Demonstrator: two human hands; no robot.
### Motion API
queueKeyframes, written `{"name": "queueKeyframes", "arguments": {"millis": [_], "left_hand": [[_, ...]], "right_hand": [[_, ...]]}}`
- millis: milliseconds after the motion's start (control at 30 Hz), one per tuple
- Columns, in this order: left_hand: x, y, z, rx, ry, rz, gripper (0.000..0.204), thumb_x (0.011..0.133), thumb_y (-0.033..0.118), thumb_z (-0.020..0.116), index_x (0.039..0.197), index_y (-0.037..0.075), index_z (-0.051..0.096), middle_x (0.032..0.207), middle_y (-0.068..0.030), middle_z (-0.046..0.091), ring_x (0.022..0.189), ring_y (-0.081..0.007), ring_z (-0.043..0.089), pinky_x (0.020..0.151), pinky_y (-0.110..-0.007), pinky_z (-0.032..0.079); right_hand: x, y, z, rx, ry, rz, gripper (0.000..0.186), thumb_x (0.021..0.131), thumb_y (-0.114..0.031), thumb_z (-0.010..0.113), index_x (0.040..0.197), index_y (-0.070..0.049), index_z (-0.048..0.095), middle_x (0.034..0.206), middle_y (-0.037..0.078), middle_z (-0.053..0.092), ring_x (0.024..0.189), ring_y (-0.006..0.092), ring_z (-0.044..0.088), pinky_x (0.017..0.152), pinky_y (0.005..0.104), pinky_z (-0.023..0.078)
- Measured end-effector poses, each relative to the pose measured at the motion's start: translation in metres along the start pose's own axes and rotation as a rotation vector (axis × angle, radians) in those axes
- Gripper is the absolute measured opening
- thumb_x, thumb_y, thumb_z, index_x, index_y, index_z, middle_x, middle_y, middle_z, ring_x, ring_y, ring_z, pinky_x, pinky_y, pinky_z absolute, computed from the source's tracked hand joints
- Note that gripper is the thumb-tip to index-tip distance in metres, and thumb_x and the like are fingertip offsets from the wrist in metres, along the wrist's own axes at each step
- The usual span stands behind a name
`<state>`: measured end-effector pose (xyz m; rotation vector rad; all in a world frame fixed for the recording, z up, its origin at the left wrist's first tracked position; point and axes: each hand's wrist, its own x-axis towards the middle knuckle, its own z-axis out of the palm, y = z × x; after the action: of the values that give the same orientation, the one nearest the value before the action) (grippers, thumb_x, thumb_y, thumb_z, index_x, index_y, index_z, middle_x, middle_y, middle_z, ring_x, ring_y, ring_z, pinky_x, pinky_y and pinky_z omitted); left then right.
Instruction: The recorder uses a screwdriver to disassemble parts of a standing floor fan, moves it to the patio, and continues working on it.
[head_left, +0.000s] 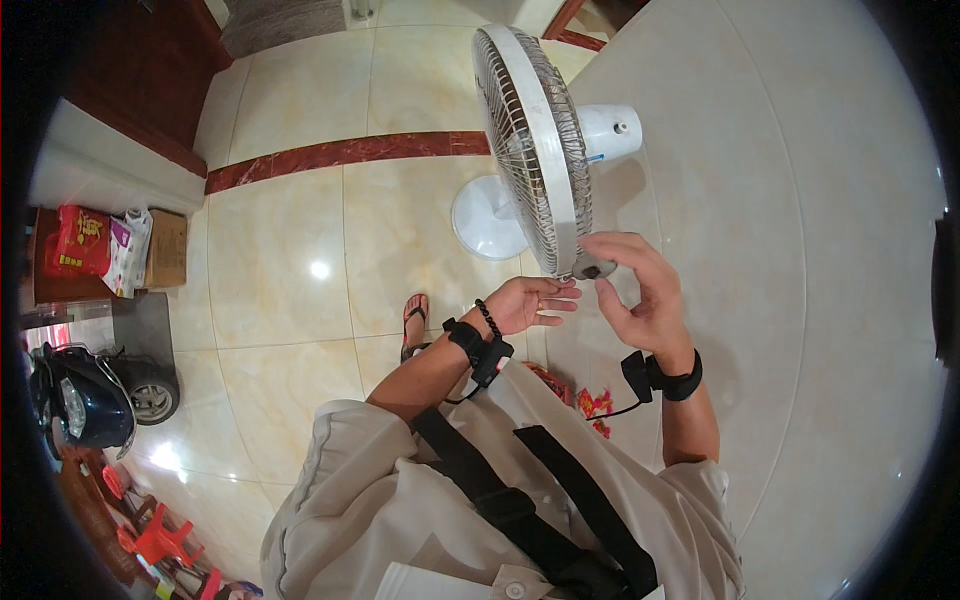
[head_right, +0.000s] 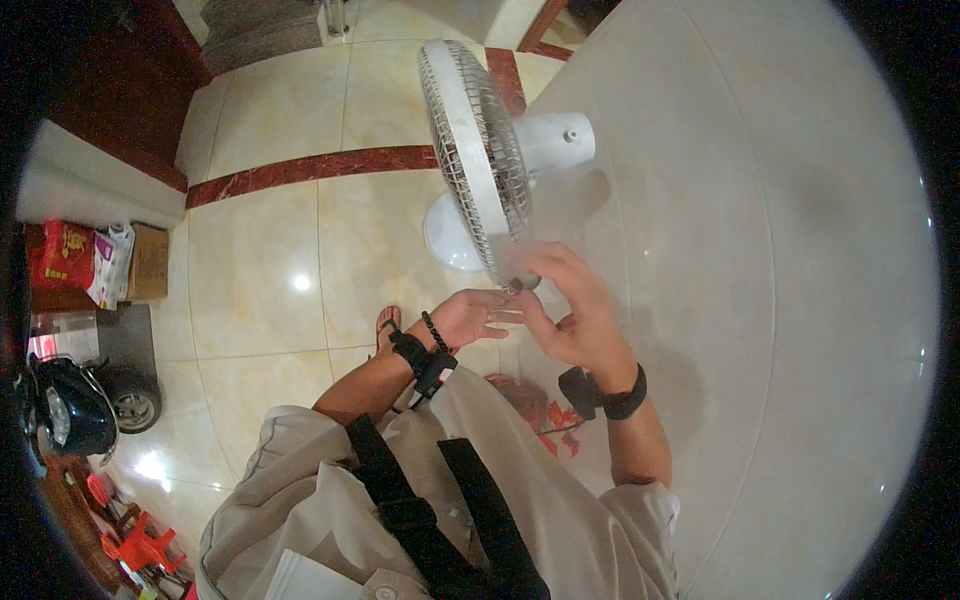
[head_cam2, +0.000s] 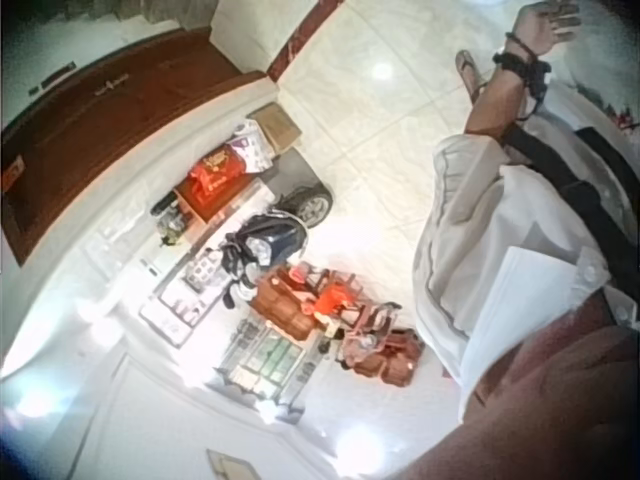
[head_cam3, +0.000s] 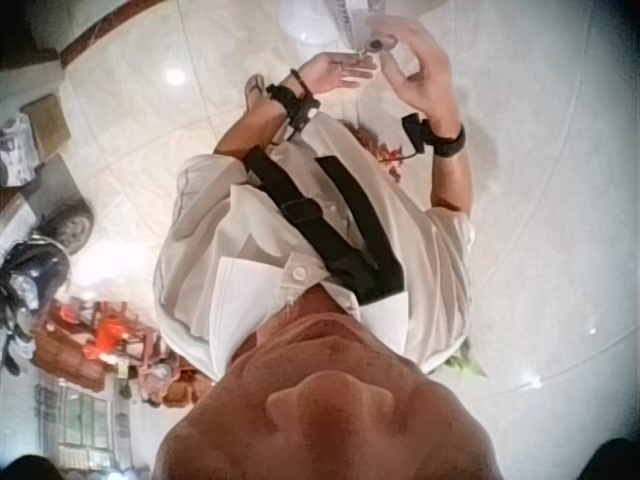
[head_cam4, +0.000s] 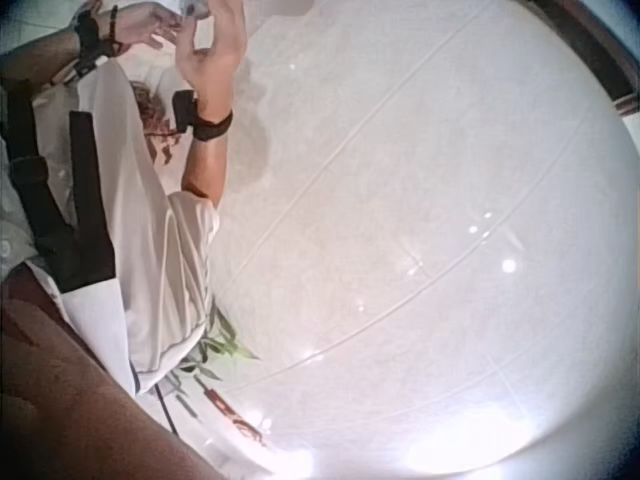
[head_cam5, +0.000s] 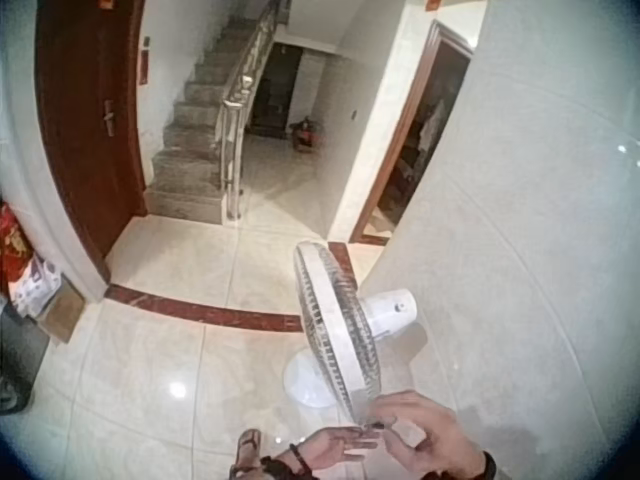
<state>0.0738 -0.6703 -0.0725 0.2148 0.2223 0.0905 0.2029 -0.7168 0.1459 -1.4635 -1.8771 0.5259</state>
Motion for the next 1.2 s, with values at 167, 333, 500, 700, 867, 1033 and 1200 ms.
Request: {"name": "queueKeyframes", "arguments": {"millis": [167,333,500,700,867,1033,1200], "left_hand": [[-0.002,0.000,0.002,-0.009,-0.019,0.020,0.036,0.093,0.024,0.052,0.126,0.008,0.054,0.125,-0.0070,0.059,0.114,-0.0214,0.057,0.091,-0.037,0.046],[0.003,-0.001,-0.001,-0.018,-0.024,-0.002,0.037,0.092,0.024,0.053,0.126,0.008,0.055,0.125,-0.0066,0.060,0.114,-0.0213,0.056,0.091,-0.037,0.046],[0.002,-0.004,-0.007,-0.033,-0.055,0.015,0.036,0.092,0.024,0.053,0.125,0.009,0.055,0.126,-0.0057,0.060,0.114,-0.0207,0.056,0.091,-0.037,0.045],[0.002,-0.003,-0.003,-0.021,-0.037,0.005,0.037,0.093,0.025,0.052,0.126,0.010,0.055,0.126,-0.0057,0.059,0.113,-0.0210,0.056,0.091,-0.038,0.045],[0.000,-0.004,-0.005,-0.027,-0.061,0.016,0.037,0.093,0.026,0.052,0.126,0.010,0.055,0.127,-0.0066,0.059,0.114,-0.0210,0.056,0.091,-0.037,0.046],[-0.001,-0.002,-0.001,-0.004,-0.017,0.007,0.037,0.093,0.026,0.053,0.126,0.010,0.055,0.128,-0.0071,0.059,0.114,-0.0212,0.056,0.091,-0.037,0.046],[0.001,-0.004,-0.004,-0.023,-0.029,-0.005,0.037,0.093,0.026,0.053,0.126,0.010,0.055,0.128,-0.0067,0.059,0.114,-0.0211,0.057,0.090,-0.037,0.047]], "right_hand": [[0.005,-0.010,0.001,-0.121,0.025,-0.113,0.044,0.071,0.005,0.073,0.112,-0.004,0.060,0.112,0.016,0.062,0.101,0.0280,0.060,0.082,0.0357,0.049],[-0.001,0.000,0.005,-0.055,0.061,0.008,0.040,0.073,-0.003,0.073,0.110,-0.008,0.063,0.115,0.014,0.057,0.103,0.0297,0.057,0.083,0.0343,0.049],[0.001,-0.007,0.004,-0.024,0.019,-0.042,0.044,0.072,0.003,0.073,0.113,-0.006,0.060,0.116,0.016,0.058,0.103,0.0288,0.058,0.084,0.0363,0.049],[-0.003,0.000,0.006,-0.115,0.036,-0.008,0.041,0.072,0.001,0.072,0.112,-0.006,0.061,0.115,0.016,0.058,0.104,0.0299,0.058,0.086,0.0365,0.048],[0.000,-0.004,0.003,-0.034,0.030,-0.054,0.047,0.069,0.001,0.078,0.112,-0.006,0.062,0.112,0.014,0.056,0.099,0.0274,0.058,0.083,0.0346,0.049],[-0.009,0.005,0.006,-0.155,0.020,0.030,0.042,0.072,0.010,0.063,0.111,-0.004,0.061,0.119,0.017,0.058,0.105,0.0296,0.058,0.087,0.0367,0.048],[0.004,-0.009,0.006,-0.002,0.053,-0.015,0.041,0.069,0.003,0.077,0.106,-0.006,0.064,0.108,0.012,0.057,0.096,0.0262,0.057,0.082,0.0349,0.047]]}}
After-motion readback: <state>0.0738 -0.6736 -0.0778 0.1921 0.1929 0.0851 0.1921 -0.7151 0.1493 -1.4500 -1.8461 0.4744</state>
